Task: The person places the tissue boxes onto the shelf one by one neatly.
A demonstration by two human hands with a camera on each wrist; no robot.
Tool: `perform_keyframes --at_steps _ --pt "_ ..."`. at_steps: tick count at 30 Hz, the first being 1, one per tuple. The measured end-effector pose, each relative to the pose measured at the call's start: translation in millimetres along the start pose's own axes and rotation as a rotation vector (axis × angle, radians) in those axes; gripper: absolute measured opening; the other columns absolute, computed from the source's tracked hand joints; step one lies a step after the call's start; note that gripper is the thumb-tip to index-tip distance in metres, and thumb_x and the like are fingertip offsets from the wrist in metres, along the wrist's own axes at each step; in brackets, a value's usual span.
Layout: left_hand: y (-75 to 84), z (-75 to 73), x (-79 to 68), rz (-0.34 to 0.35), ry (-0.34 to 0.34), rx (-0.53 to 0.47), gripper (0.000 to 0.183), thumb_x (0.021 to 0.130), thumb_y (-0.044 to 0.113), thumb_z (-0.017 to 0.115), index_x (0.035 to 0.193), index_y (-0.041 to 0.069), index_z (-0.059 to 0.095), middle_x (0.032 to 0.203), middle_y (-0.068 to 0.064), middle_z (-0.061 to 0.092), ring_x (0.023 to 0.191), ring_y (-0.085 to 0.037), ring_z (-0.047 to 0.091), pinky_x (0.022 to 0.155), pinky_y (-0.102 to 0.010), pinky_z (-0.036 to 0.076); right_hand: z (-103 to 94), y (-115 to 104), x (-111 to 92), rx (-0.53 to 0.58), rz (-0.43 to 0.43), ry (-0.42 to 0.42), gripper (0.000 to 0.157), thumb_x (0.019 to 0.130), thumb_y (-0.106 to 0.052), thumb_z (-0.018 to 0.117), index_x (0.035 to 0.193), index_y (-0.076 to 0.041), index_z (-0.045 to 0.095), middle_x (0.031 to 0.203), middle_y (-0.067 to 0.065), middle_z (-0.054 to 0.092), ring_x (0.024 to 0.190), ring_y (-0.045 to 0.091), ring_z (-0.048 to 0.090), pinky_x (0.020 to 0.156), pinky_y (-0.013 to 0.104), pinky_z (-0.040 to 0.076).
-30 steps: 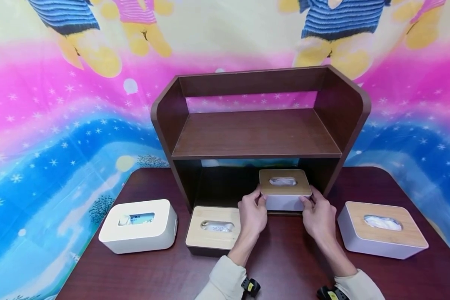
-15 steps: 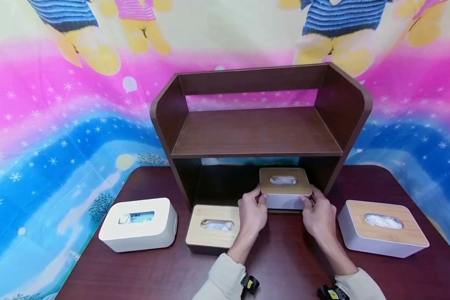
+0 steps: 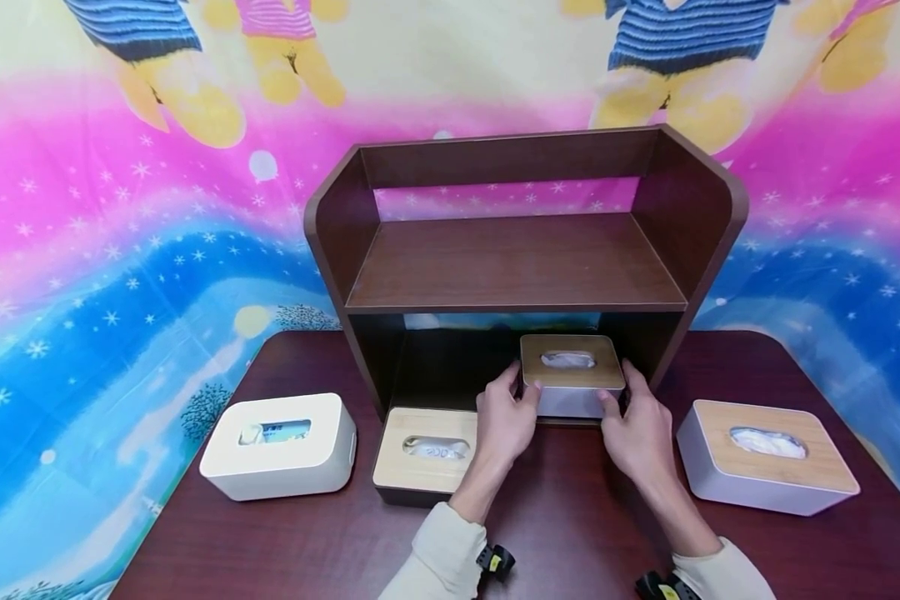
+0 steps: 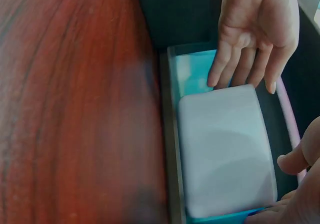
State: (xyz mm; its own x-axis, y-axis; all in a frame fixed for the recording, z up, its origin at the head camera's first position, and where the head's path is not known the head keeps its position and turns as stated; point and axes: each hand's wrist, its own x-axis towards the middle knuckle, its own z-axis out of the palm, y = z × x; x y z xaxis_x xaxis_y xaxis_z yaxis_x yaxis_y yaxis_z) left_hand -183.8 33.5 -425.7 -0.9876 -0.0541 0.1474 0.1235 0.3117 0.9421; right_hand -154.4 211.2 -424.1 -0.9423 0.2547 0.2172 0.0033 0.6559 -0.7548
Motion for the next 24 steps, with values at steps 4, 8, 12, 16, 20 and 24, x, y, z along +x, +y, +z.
perform_keyframes --at_steps 4,8,12,16,20,24 --pt "6.8 -13.0 0.5 0.003 -0.038 -0.015 0.057 0.105 0.030 0.069 0.154 0.004 0.058 0.150 -0.017 0.064 0.136 -0.031 0.065 0.112 -0.049 0.055 -6.0 -11.5 -4.9 -0.006 -0.076 0.016 0.069 0.107 -0.017 0.066 0.166 0.000 0.036 0.166 0.028 0.044 0.150 0.050 0.046 0.117 0.070 0.041" --pt "10.5 -30.7 0.5 0.034 -0.070 0.018 0.061 0.105 0.037 0.069 0.156 0.008 0.056 0.155 -0.016 0.061 0.133 -0.035 0.067 0.109 -0.050 0.058 -11.7 -23.7 -11.1 -0.012 -0.132 0.026 0.076 0.103 -0.023 0.073 0.166 -0.001 0.037 0.169 0.026 0.040 0.152 0.049 0.044 0.118 0.070 0.041" --pt "10.6 -50.6 -0.2 0.066 -0.076 0.067 0.062 0.104 0.042 0.069 0.157 0.011 0.057 0.157 -0.016 0.059 0.126 -0.038 0.071 0.107 -0.050 0.059 -15.7 -33.9 -19.5 -0.014 -0.162 -0.012 0.082 0.102 -0.034 0.075 0.167 -0.004 0.035 0.171 0.024 0.039 0.153 0.049 0.044 0.117 0.072 0.041" --pt "8.3 -69.9 -3.0 0.079 -0.074 0.088 0.065 0.104 0.043 0.069 0.158 0.011 0.055 0.160 -0.017 0.055 0.126 -0.042 0.070 0.109 -0.052 0.057 -16.1 -40.5 -27.5 -0.016 -0.175 -0.054 0.084 0.103 -0.040 0.074 0.169 -0.008 0.033 0.171 0.022 0.040 0.154 0.047 0.043 0.116 0.072 0.042" --pt "4.8 -86.0 -6.0 0.089 -0.073 0.113 0.068 0.104 0.045 0.070 0.160 0.012 0.052 0.163 -0.016 0.052 0.130 -0.045 0.067 0.110 -0.053 0.056 -14.8 -44.9 -33.7 -0.010 -0.181 -0.081 0.084 0.103 -0.040 0.074 0.170 -0.011 0.032 0.172 0.019 0.039 0.155 0.045 0.042 0.117 0.070 0.042" --pt "-0.2 -100.6 -9.1 0.125 -0.077 0.160 0.069 0.104 0.045 0.071 0.161 0.010 0.051 0.165 -0.013 0.052 0.132 -0.045 0.066 0.111 -0.053 0.056 -12.0 -47.9 -39.3 0.005 -0.201 -0.103 0.084 0.103 -0.040 0.074 0.170 -0.011 0.032 0.173 0.018 0.038 0.156 0.044 0.042 0.118 0.069 0.041"
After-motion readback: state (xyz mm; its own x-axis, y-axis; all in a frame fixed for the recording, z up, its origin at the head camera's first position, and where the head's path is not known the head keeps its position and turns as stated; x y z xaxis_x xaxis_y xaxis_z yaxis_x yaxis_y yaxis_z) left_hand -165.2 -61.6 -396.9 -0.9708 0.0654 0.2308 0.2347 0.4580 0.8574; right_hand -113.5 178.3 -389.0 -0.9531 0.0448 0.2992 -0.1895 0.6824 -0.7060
